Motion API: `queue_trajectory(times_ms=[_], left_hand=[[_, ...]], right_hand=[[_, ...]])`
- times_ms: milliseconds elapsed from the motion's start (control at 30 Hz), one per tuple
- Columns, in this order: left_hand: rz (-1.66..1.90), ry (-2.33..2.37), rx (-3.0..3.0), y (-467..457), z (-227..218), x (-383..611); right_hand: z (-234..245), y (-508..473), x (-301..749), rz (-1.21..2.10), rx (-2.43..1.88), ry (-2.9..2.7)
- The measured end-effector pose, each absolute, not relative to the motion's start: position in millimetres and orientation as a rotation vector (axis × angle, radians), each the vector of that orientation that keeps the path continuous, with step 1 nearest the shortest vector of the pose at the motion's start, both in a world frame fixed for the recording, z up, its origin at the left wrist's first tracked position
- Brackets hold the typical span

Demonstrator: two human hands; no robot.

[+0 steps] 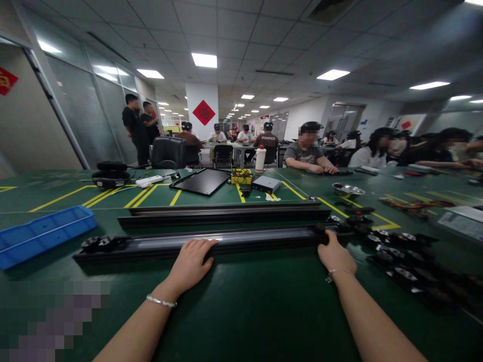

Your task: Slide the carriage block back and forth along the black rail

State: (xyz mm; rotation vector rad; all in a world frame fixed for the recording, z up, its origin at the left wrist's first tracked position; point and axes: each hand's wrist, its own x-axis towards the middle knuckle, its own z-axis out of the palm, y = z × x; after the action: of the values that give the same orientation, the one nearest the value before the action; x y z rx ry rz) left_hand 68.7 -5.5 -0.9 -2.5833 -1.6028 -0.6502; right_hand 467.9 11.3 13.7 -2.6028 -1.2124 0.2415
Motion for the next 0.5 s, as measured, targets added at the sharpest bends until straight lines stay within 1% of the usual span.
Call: queue_trajectory(times_ms=[500], left_hand=[[-0.651,-1.607,-2.591,-7.5,2.8,70.0]], right_hand=[[8.8,13.3,478.5,0.240,-2.589,-1.157]])
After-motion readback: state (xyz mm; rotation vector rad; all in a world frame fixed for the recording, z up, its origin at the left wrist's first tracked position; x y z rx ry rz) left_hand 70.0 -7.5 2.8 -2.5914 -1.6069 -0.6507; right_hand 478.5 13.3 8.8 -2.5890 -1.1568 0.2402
